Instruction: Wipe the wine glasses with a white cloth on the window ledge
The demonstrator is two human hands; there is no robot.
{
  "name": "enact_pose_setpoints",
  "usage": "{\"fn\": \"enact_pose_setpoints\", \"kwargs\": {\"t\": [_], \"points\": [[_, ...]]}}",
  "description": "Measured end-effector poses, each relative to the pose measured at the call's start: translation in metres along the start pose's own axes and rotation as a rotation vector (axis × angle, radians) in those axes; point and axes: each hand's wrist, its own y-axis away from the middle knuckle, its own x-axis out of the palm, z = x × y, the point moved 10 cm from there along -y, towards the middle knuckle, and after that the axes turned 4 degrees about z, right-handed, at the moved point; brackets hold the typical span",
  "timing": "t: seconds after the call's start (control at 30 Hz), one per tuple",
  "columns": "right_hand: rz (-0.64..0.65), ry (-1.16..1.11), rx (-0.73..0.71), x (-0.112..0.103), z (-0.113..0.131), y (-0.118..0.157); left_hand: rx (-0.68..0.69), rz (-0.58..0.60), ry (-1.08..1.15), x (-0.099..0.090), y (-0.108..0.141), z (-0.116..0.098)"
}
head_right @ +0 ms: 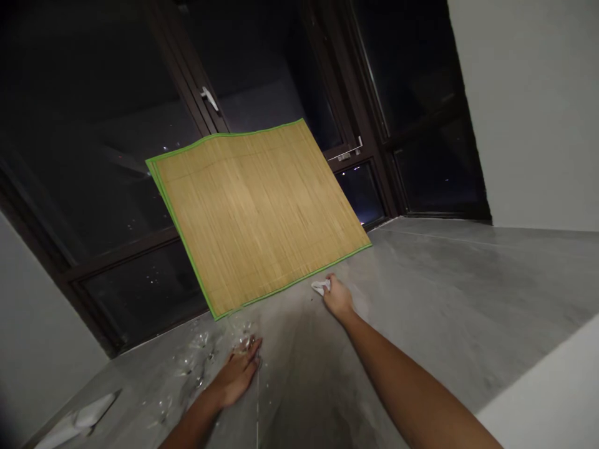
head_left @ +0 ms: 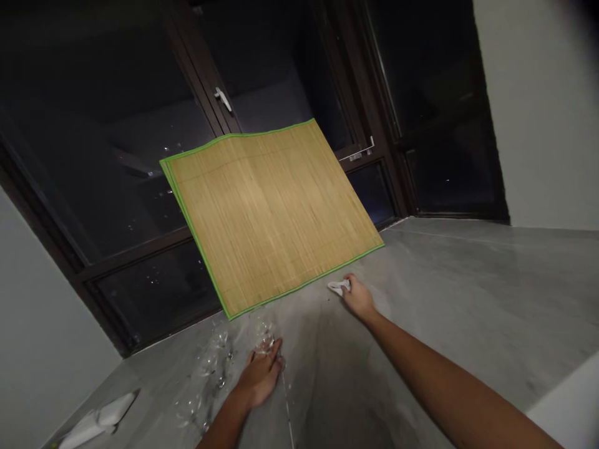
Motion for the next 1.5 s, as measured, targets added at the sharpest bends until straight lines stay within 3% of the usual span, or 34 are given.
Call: {"fn": "enact_pose_setpoints", "kwargs": {"t": [0.2,0.33,0.6,0.77,1.3,1.43,1.5], "points": [[0.01,0.013,0.005,-0.001,0.002,0.002,-0.169,-0.022,0.014,-0.007,-0.001,0.047],[0.012,0.012,0.002,-0.001,0.002,0.002,-0.225,-0.011,0.02,-0.007,-0.002,0.064],[0.007,0.009,-0.004,-0.001,0.002,0.001,-0.219,-0.099,-0.068,-0.006,0.002,0.063],[0.016,0.014,-0.006,0.001,0.0,0.0,-0.274,-0.131,-0.04,-0.002,0.018,0.066],[0.014,0.018,-0.034,0.009,-0.005,-0.005,-0.275,-0.263,-0.009,-0.014,0.058,0.064],[0.024,0.031,-0.036,0.008,-0.003,-0.004,-0.249,-0.412,0.105,-0.014,0.091,0.065],[0.038,0.043,-0.036,0.009,-0.001,-0.003,-0.133,-0.553,0.176,-0.016,0.121,0.065]]}}
